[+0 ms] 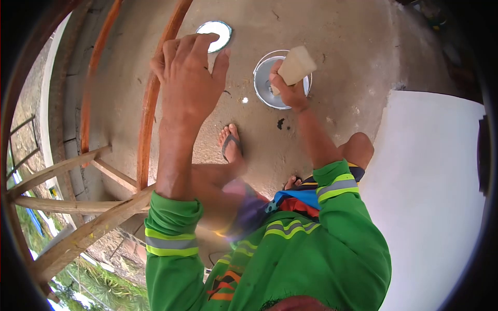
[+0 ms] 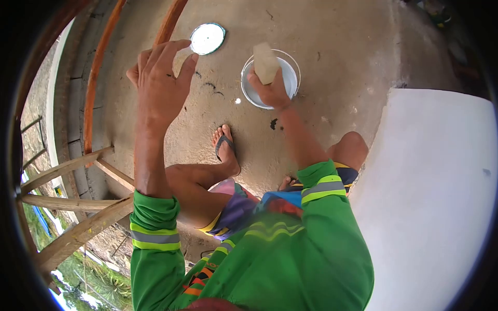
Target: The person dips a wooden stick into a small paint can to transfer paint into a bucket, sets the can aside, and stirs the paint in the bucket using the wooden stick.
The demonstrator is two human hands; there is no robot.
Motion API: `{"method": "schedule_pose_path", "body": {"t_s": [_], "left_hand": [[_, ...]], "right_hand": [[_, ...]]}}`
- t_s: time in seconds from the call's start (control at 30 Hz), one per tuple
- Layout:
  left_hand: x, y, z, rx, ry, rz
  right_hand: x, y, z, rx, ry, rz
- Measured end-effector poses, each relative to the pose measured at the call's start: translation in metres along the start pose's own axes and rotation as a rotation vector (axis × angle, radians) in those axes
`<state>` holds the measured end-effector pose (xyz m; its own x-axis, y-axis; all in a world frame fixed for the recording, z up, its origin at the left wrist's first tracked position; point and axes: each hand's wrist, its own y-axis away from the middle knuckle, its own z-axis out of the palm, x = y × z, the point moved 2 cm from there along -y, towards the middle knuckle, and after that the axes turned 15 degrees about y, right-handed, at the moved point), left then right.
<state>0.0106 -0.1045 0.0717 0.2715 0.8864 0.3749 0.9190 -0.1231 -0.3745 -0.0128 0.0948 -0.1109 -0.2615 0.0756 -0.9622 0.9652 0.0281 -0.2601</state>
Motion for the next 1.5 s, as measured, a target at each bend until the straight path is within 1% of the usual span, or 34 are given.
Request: {"method": "schedule_pose_path", "body": {"t_s": [0.03,0.13,0.17,0.27,0.3,0.33,0.4,0.43,0.53,0.57,0.63,0.67,0.7,0.8,0.83,0.93,0.97,1.07,1.1,1.2,1.23,1.27,1.33,1.43,1.5], "left_hand": [[-0.001,0.0,0.0,-0.004,0.002,-0.004],[0.005,-0.001,-0.013,0.023,0.02,-0.06],[0.007,-0.002,-0.011,0.019,0.029,-0.044],[0.013,-0.005,-0.007,0.024,0.032,0.011],[0.01,-0.003,-0.003,0.026,0.017,0.031],[0.007,-0.001,-0.002,0.019,0.005,0.044],[0.003,-0.001,-0.01,0.01,0.008,-0.036],[0.003,-0.001,-0.012,0.002,0.011,-0.082],[0.011,-0.003,-0.01,0.002,0.024,-0.047],[0.011,-0.003,-0.008,0.002,0.03,-0.03],[0.009,-0.002,-0.002,0.01,0.047,0.007],[0.007,-0.003,-0.004,0.015,0.047,-0.01],[0.004,-0.004,-0.005,0.02,0.046,-0.031],[0.01,-0.004,-0.007,-0.014,0.075,-0.076],[0.014,-0.005,-0.008,-0.025,0.089,-0.081],[0.008,-0.003,0.002,0.015,0.035,0.007],[0.006,-0.003,0.001,0.018,0.03,0.004],[0.001,0.0,-0.003,0.007,0.021,-0.046],[0.004,-0.001,-0.009,-0.005,0.021,-0.071],[0.015,-0.002,-0.006,-0.047,0.051,-0.081],[0.018,-0.003,-0.005,-0.052,0.065,-0.069],[0.017,-0.004,-0.005,-0.044,0.055,-0.051],[0.01,-0.001,0.0,-0.04,0.036,-0.034],[0.003,0.002,-0.008,-0.047,0.03,-0.095],[0.004,0.001,-0.009,-0.048,0.039,-0.107]], "right_hand": [[-0.006,0.0,-0.009,-0.02,-0.047,0.068],[-0.024,-0.022,-0.027,0.078,0.051,0.107],[-0.018,-0.027,-0.023,0.099,0.069,0.018],[0.007,-0.012,0.01,0.063,0.128,-0.131],[0.015,-0.001,0.011,-0.024,0.16,-0.16],[0.005,0.004,0.004,-0.004,0.116,-0.093],[-0.014,0.003,-0.015,0.027,0.03,0.045],[-0.014,-0.006,-0.025,0.05,0.091,0.021],[-0.019,-0.021,-0.025,0.115,0.057,0.035],[-0.025,-0.014,-0.02,0.075,0.034,0.06],[-0.018,-0.004,-0.023,0.034,0.036,-0.04],[-0.013,0.004,-0.025,0.012,0.038,-0.084],[-0.035,0.005,-0.03,0.061,0.021,0.004],[-0.031,-0.011,-0.047,0.159,-0.009,-0.021],[-0.023,-0.019,-0.049,0.131,-0.008,-0.095],[-0.015,-0.005,-0.027,0.037,0.005,-0.101],[-0.015,0.002,-0.026,-0.038,0.025,-0.05],[-0.029,0.001,-0.034,0.111,0.046,0.111],[-0.024,-0.006,-0.044,0.098,0.017,0.045],[-0.005,-0.01,-0.023,0.171,0.059,0.076],[0.01,-0.005,-0.008,0.206,0.066,0.037],[0.018,0.002,-0.001,0.123,0.06,-0.053],[0.003,0.005,0.0,-0.018,0.006,-0.01],[-0.011,-0.016,-0.027,0.025,0.062,0.132],[-0.008,-0.03,-0.02,0.166,0.079,0.022]]}}
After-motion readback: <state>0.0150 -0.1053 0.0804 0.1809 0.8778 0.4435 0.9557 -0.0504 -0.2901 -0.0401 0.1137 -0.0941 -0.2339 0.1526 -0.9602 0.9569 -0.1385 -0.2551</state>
